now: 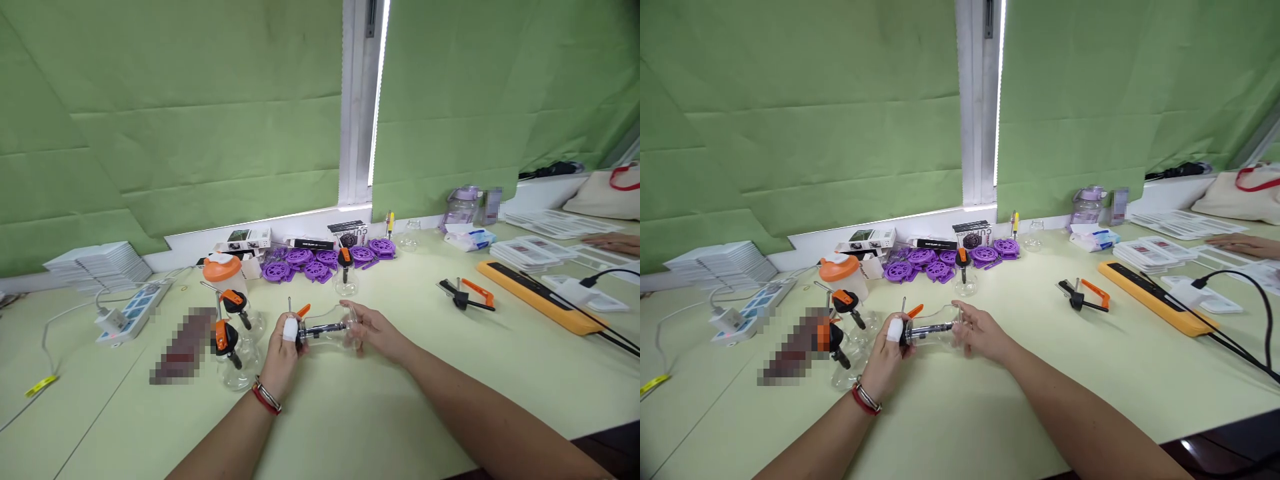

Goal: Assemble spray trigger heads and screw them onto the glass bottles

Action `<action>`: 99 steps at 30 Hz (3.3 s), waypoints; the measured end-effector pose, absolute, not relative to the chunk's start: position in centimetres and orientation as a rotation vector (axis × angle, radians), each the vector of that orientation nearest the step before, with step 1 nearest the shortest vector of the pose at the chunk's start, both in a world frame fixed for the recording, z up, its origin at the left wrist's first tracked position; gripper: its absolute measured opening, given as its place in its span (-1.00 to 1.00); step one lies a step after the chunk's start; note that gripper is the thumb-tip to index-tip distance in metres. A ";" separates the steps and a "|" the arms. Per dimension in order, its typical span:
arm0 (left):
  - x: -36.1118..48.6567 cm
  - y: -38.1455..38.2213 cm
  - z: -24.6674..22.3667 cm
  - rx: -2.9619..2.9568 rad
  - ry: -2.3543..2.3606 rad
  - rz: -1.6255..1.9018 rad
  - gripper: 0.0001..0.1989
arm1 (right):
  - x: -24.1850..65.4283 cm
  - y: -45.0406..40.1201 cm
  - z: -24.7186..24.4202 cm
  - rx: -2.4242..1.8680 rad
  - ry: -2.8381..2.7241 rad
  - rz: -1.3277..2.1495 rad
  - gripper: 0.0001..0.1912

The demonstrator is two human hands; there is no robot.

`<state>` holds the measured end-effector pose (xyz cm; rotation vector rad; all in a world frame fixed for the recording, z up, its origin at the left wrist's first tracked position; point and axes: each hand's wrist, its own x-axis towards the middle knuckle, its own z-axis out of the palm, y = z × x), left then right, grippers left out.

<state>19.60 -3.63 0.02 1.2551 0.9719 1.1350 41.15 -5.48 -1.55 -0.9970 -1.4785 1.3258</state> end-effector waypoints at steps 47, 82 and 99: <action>19.8 -3.7 -0.1 1.237 1.046 1.138 -0.66 | 41.5 -5.5 -1.0 -1.000 -1.504 1.385 -0.31; 19.8 -3.5 -0.3 1.335 1.049 1.175 -0.66 | 39.8 -5.8 -2.4 -1.060 -1.749 0.942 -0.45; 19.2 -3.4 -1.1 1.642 1.055 1.184 -0.75 | 39.1 -5.6 -3.4 -1.022 -1.227 1.624 -0.51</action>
